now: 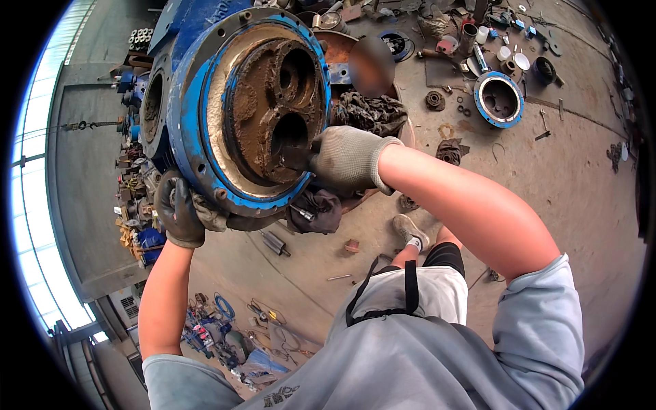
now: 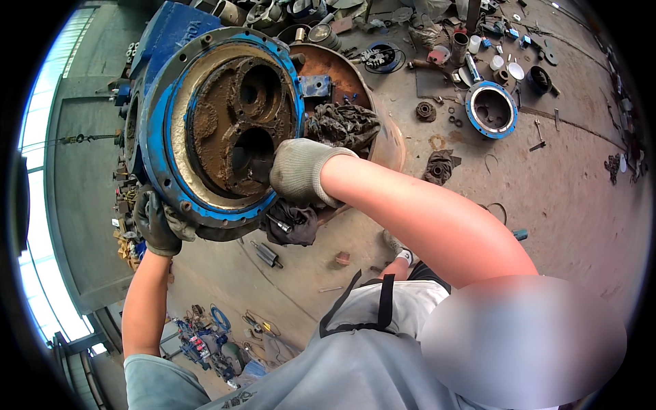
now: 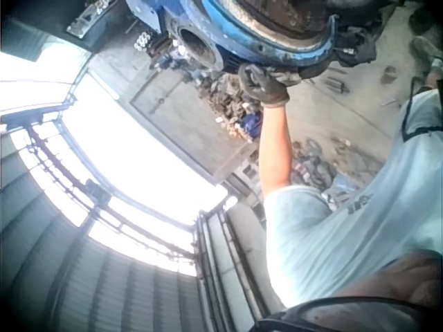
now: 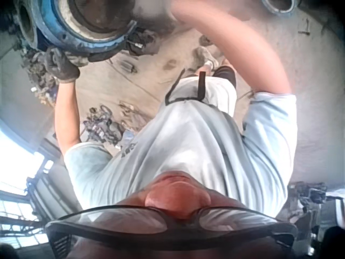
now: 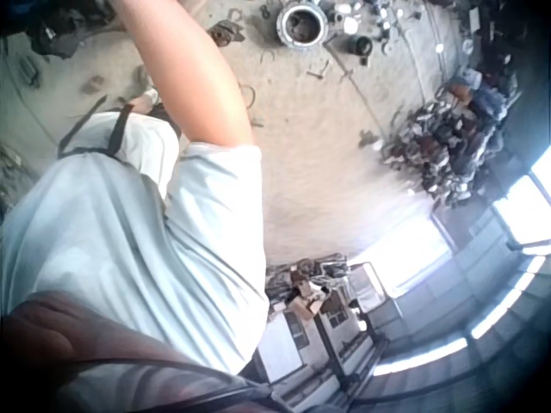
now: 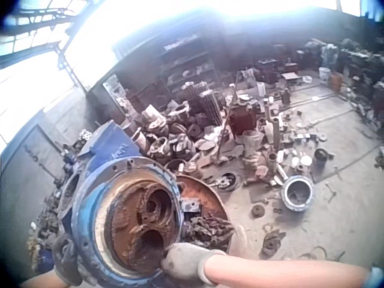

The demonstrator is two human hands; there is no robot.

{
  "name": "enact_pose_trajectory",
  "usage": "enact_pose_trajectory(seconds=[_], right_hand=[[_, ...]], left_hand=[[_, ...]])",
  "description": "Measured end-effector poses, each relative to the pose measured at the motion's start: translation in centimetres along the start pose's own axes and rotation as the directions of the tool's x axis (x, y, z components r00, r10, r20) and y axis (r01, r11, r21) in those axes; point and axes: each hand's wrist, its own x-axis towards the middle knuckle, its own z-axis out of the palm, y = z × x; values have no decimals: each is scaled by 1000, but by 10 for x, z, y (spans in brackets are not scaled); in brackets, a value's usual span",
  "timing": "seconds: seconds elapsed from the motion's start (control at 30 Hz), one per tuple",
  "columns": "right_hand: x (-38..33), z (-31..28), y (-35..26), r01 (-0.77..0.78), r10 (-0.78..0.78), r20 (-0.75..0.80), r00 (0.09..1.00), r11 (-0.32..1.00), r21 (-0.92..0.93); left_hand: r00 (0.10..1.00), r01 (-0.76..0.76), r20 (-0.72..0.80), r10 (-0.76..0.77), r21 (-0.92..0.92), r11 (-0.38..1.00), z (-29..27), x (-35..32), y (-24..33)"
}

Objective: The person scrapes thick grease from the interior of a large blue cylindrical machine housing using a metal scraper and wipes the surfaces with a rag. The person repeatedly rotates the housing to access different areas and continues scraping and wiping until the interior is visibly cleaner.

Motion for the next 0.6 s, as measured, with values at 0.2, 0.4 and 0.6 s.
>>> enact_pose_trajectory(seconds=[0.2,0.4,0.6], right_hand=[[-6,16,24,217,-190,-139,972,953,213],[-29,-1,-8,-141,142,73,987,558,818],[-63,9,1,-201,234,200,952,-17,979]], left_hand=[[999,-24,25,25,-23,999,5,3,1],[997,-73,36,73,4,997,13,2,16],[999,-42,2,42,106,993,-1,-6,1]])
